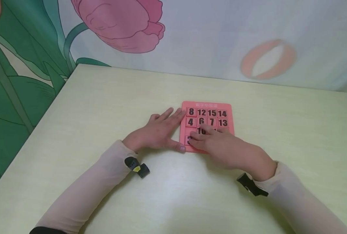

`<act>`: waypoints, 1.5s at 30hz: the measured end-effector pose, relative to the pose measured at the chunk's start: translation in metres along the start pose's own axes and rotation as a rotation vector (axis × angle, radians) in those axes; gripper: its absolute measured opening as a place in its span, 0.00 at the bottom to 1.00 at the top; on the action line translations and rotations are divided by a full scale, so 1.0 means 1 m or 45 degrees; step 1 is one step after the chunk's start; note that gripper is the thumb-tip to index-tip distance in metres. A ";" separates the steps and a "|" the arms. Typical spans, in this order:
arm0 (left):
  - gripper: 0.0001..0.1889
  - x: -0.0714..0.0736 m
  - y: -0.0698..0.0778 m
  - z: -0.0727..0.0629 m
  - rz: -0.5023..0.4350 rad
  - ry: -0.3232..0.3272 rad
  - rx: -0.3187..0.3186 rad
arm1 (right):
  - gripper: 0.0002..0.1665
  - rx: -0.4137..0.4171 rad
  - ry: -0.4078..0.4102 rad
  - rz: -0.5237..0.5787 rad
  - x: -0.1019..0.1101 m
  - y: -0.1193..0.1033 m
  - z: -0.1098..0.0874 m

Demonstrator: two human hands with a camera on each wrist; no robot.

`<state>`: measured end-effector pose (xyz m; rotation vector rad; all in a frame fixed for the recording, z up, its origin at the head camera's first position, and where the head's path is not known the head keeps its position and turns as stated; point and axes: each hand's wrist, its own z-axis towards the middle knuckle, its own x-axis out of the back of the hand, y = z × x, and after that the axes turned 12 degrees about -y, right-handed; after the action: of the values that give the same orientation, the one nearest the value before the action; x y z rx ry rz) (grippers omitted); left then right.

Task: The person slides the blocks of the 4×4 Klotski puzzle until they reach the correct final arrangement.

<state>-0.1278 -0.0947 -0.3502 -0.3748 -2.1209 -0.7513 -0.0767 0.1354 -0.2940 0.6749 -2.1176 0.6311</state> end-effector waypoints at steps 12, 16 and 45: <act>0.63 0.002 0.002 -0.001 0.014 -0.010 -0.001 | 0.31 -0.223 0.152 -0.072 -0.014 0.000 0.011; 0.63 0.000 0.002 0.001 0.018 0.000 -0.019 | 0.36 -0.198 0.107 -0.018 -0.010 0.005 0.002; 0.63 0.002 0.002 -0.001 -0.012 -0.006 -0.006 | 0.37 -0.192 0.010 0.067 -0.029 -0.029 -0.027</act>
<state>-0.1270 -0.0935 -0.3473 -0.3694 -2.1274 -0.7613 -0.0281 0.1386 -0.2971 0.5338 -2.1568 0.4959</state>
